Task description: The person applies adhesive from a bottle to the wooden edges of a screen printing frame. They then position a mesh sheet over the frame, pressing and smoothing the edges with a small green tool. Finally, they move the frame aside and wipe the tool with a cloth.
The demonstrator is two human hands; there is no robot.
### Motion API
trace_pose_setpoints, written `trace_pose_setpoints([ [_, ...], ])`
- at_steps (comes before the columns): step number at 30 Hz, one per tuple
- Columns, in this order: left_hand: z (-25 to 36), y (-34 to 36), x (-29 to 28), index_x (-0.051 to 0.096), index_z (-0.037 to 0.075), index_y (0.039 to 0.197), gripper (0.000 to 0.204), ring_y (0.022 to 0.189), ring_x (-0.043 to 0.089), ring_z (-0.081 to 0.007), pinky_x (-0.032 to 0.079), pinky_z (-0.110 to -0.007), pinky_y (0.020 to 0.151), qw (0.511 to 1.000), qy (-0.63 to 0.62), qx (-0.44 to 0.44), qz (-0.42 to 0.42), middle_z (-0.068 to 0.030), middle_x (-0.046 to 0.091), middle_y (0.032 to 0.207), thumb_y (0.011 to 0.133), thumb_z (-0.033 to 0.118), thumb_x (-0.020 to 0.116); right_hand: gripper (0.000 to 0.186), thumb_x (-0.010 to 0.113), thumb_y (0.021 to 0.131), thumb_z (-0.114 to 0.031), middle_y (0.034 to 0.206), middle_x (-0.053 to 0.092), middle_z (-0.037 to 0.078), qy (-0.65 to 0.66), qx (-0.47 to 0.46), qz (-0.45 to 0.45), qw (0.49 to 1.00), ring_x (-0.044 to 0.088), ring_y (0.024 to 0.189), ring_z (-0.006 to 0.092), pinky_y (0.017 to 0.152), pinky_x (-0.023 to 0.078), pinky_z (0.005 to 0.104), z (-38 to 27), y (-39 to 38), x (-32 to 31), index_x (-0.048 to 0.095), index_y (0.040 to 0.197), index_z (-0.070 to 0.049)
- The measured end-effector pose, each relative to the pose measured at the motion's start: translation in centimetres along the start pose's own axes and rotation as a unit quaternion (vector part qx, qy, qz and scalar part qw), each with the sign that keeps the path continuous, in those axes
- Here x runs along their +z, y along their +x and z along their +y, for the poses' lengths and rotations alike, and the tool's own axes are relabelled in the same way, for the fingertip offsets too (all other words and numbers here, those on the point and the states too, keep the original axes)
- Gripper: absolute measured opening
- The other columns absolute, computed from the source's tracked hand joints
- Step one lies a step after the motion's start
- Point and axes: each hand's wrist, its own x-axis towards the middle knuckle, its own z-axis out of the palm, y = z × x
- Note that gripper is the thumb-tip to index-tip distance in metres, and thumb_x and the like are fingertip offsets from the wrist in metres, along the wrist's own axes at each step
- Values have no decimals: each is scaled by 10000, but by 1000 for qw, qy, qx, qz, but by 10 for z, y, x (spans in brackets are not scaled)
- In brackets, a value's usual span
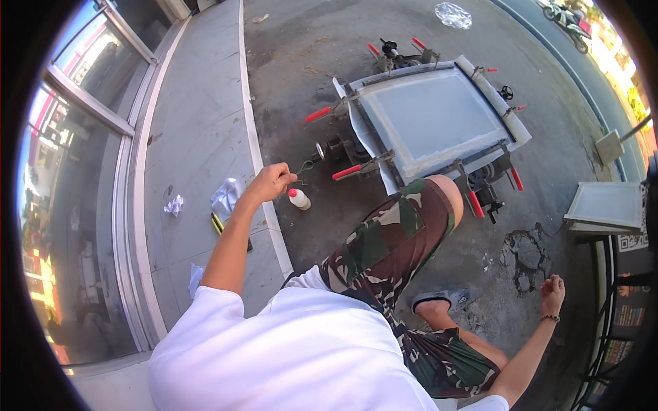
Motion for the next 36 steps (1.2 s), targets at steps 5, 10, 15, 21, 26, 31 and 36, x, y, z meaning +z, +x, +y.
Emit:
trace_pose_setpoints([
  [5, -108, -52, 45, 705, 46, 839, 166, 763, 710, -216, 546, -355, 695, 962, 174, -59, -204, -80, 722, 763, 724, 101, 811, 82, 616, 991, -240, 774, 642, -36, -122, 43, -17, 991, 616, 672, 102, 602, 500, 272, 67, 28, -67, 631, 984, -159],
  [10, -139, -98, 128, 735, 62, 864, 142, 679, 731, -201, 563, -350, 645, 895, 96, -289, -326, -89, 743, 786, 781, 169, 776, 136, 620, 974, -182, 683, 596, 8, -242, 30, -47, 969, 577, 523, 120, 445, 451, 258, 80, 62, -69, 593, 1041, -67],
  [15, -149, -118, 159, 723, 55, 855, 244, 752, 729, -301, 561, -428, 682, 972, 83, -169, -140, -158, 735, 818, 861, 299, 704, 100, 557, 1006, -208, 665, 588, -1, -313, 1, -106, 944, 564, 486, 108, 419, 458, 276, 58, 104, -2, 590, 977, -119],
  [21, -152, -146, 146, 723, 57, 885, 390, 852, 689, -403, 540, -497, 730, 950, 164, -265, -4, -206, 714, 852, 881, 441, 656, 247, 472, 1031, -282, 656, 537, 52, -466, -332, -234, 787, 564, 521, 189, 438, 459, 338, 28, 175, 73, 556, 985, -54],
  [26, -190, -193, 83, 722, 70, 891, 285, 823, 690, -365, 541, -471, 744, 943, 115, -299, 94, -167, 716, 841, 838, 350, 729, 402, 451, 1047, -343, 657, 494, 83, -451, -271, -87, 846, 481, 536, 208, 461, 424, 399, 11, 180, 99, 535, 925, 30],
  [31, -258, -149, 25, 646, 90, 1154, 402, 1058, 645, -329, 524, -443, 881, 931, 196, -191, 243, -171, 624, 1198, 781, 141, 787, 426, 476, 1047, -374, 737, 604, 121, -549, -227, -158, 789, 606, 582, 189, 473, 460, 328, -7, 127, 124, 569, 929, 25],
  [36, -291, -66, 11, 609, 66, 1180, 379, 1079, 623, -376, 516, -442, 911, 871, 364, -122, 305, -209, 601, 1228, 827, 138, 727, 218, 608, 983, -174, 679, 591, 59, -439, -217, -240, 838, 596, 637, 111, 535, 451, 265, -10, 45, 159, 599, 859, 6],
])
